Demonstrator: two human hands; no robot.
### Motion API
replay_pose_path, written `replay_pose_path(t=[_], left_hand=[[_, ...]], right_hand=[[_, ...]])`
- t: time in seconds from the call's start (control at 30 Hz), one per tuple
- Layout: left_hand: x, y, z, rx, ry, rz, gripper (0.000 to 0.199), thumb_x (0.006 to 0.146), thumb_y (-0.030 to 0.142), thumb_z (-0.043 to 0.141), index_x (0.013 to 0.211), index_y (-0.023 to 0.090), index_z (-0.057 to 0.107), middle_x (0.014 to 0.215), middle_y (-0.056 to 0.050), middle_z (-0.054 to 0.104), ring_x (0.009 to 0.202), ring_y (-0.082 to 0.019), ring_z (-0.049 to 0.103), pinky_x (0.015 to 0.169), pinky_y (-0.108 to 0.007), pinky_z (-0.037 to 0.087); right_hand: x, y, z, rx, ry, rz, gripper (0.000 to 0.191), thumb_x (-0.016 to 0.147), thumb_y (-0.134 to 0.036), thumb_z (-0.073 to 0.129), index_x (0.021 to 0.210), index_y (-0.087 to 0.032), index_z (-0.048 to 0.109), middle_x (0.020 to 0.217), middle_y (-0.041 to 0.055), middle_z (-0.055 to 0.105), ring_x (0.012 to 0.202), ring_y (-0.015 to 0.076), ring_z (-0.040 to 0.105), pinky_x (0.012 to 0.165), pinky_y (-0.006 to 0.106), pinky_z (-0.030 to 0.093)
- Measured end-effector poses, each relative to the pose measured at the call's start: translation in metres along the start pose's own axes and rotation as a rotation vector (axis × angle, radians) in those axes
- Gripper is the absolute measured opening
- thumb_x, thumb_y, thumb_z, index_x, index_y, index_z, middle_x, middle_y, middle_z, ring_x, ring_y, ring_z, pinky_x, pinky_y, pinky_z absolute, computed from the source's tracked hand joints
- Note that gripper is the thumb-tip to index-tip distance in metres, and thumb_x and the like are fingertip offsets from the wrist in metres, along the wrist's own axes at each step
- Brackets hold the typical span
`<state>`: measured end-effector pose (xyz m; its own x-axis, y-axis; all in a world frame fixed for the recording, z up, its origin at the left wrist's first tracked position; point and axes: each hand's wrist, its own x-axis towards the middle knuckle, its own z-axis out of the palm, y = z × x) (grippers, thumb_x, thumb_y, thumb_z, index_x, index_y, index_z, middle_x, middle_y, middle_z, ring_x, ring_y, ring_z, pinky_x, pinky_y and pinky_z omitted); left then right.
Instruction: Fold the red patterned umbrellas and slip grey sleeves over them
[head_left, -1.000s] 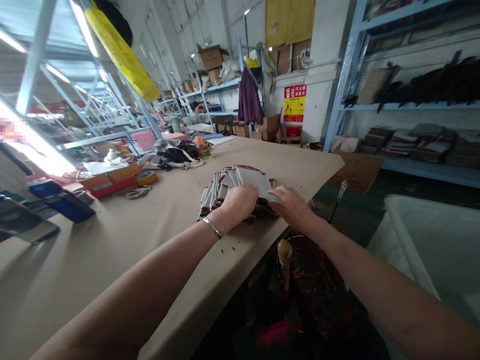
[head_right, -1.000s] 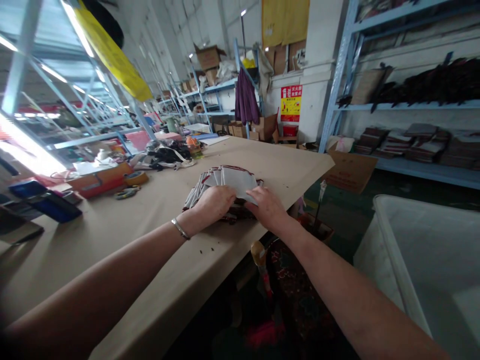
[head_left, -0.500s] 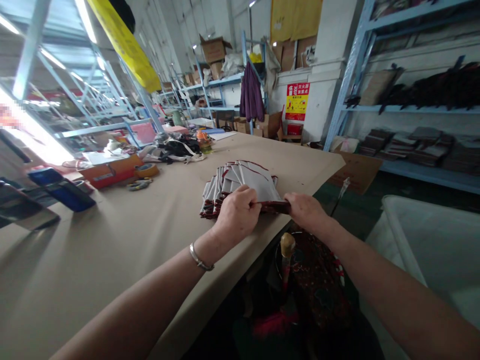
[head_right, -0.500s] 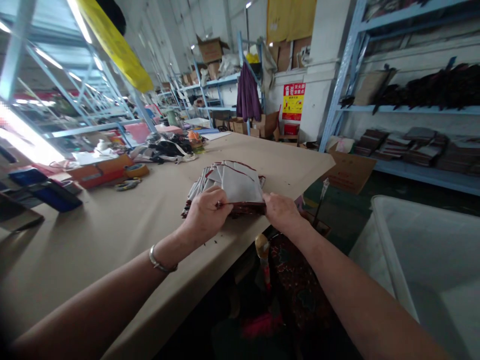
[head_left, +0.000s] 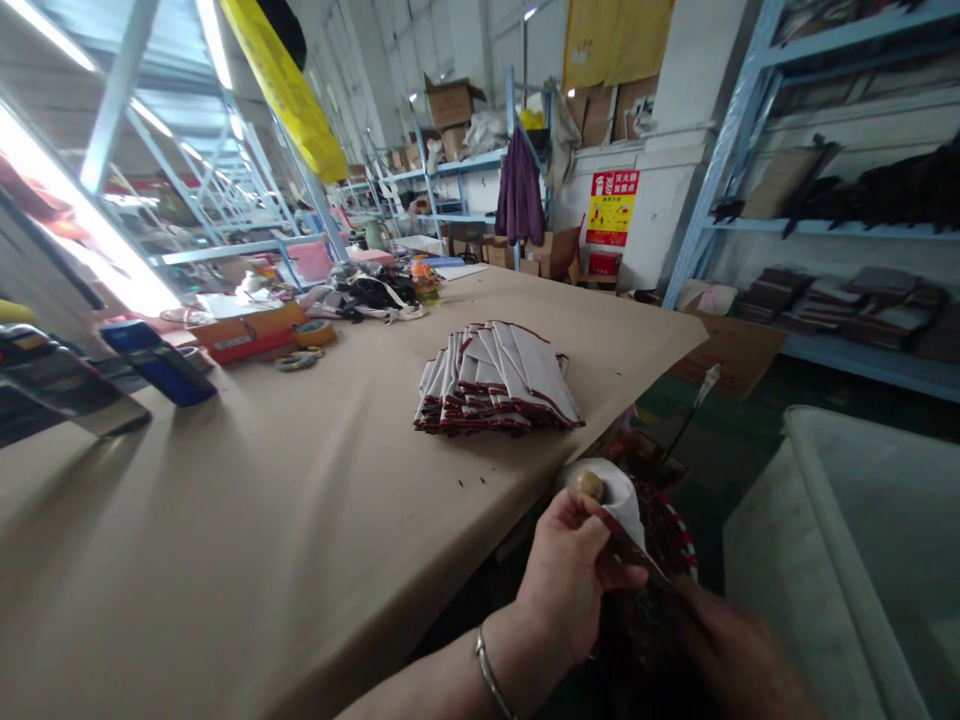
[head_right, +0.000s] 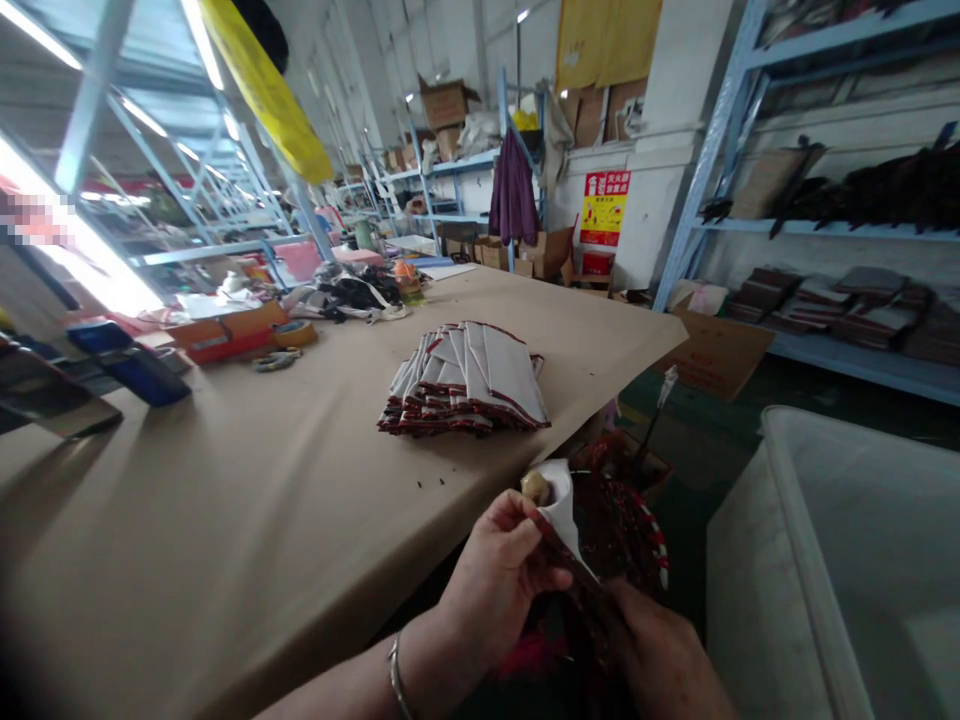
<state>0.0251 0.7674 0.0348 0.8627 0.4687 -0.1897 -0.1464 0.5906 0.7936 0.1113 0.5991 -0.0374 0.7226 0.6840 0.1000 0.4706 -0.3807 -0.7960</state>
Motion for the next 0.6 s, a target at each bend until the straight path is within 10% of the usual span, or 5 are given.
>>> replay_pose_path(t=[0.2,0.37,0.5,0.6], left_hand=[[-0.004,-0.033,-0.033,0.184,-0.097,-0.239,0.026,0.061,0.029,0.071,0.07,0.017,0.05,0.052,0.003,0.05,0.039,-0.007,0.04,0.034,-0.018,0.027],[-0.011,0.02,-0.035,0.096,-0.268,-0.289,0.033,0.063,0.033,0.076,0.068,0.017,0.047,0.057,0.003,0.048,0.043,-0.007,0.042,0.037,-0.018,0.03],[0.021,0.063,-0.028,0.049,-0.188,-0.168,0.022,0.071,0.026,0.067,0.07,0.018,0.047,0.058,0.004,0.045,0.043,-0.008,0.044,0.035,-0.016,0.031],[0.052,0.049,-0.034,0.082,-0.001,-0.181,0.012,0.073,0.021,0.057,0.07,0.018,0.046,0.057,0.004,0.043,0.039,-0.007,0.04,0.031,-0.015,0.017]], right_hand=[[0.015,-0.029,0.01,1.132,0.032,0.424,0.023,0.071,-0.044,0.067,0.081,-0.023,0.069,0.076,0.004,0.073,0.073,0.0218,0.068,0.071,0.036,0.056],[0.022,-0.075,-0.005,1.024,-0.359,0.348,0.046,0.076,-0.06,0.051,0.084,-0.019,0.069,0.074,0.0092,0.071,0.073,0.0248,0.068,0.068,0.039,0.055],[0.065,-0.095,-0.024,1.023,-0.306,0.249,0.045,0.079,-0.057,0.047,0.094,-0.02,0.067,0.089,0.0097,0.072,0.082,0.0249,0.068,0.071,0.039,0.054],[0.112,-0.076,-0.008,1.033,-0.195,0.249,0.034,0.079,-0.046,0.052,0.091,-0.017,0.066,0.088,0.0092,0.072,0.077,0.0234,0.068,0.07,0.039,0.054]])
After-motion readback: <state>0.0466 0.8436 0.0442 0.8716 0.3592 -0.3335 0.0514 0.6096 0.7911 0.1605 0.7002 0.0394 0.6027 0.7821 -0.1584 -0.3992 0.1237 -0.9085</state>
